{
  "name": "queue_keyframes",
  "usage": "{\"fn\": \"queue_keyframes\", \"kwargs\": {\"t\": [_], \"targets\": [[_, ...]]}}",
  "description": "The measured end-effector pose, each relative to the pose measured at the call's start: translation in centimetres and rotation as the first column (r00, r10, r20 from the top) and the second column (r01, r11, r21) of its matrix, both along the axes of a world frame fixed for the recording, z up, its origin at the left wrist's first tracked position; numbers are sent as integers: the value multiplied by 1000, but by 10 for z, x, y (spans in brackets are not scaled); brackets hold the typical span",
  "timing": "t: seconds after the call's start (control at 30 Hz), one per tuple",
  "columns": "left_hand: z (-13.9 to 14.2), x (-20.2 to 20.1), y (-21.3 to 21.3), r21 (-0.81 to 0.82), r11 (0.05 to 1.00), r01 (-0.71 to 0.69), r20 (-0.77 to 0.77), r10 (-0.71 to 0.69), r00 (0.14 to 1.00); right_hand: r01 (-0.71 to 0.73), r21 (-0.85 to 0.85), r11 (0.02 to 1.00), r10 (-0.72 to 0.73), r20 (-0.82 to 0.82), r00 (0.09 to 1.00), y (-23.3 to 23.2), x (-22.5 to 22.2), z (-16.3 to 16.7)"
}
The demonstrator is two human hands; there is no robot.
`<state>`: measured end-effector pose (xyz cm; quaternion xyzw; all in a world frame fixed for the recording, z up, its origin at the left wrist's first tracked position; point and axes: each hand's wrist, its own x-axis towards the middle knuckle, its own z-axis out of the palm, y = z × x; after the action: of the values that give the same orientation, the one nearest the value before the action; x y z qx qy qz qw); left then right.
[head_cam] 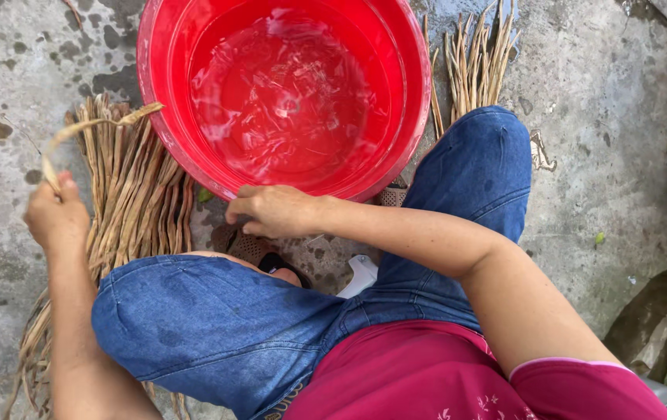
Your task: The person sits on the ground in front of a red basin of water and soaks bundles of dried palm leaf strips, dipping and swishing them in the water, then sets the wetted strips aside with other processed bundles on the ground.
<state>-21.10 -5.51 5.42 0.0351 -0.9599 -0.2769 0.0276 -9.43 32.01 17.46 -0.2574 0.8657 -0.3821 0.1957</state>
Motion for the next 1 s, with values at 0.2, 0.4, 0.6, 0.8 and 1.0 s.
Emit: {"fn": "queue_keyframes", "kwargs": {"t": [0.2, 0.4, 0.6, 0.8, 1.0], "targets": [[-67, 45, 2, -232, 972, 46, 123, -17, 992, -27, 46, 999, 25, 45, 999, 25, 5, 17], [-74, 60, 32, -378, 922, -85, 124, 141, 982, 33, 97, 995, -38, 51, 998, 45, 8, 14], [-76, 57, 17, -371, 929, -7, -15, 1, 1000, 17, 19, 1000, -16, -29, 999, 67, 3, -9], [-37, 49, -5, 392, 918, -55, 214, -33, 976, 83, 15, 996, -84, 106, 991, 75, -7, -20], [72, 52, 6, 166, 985, -48, 299, -4, 954, 77, 22, 997, -77, 16, 997, 71, -16, -14]]}}
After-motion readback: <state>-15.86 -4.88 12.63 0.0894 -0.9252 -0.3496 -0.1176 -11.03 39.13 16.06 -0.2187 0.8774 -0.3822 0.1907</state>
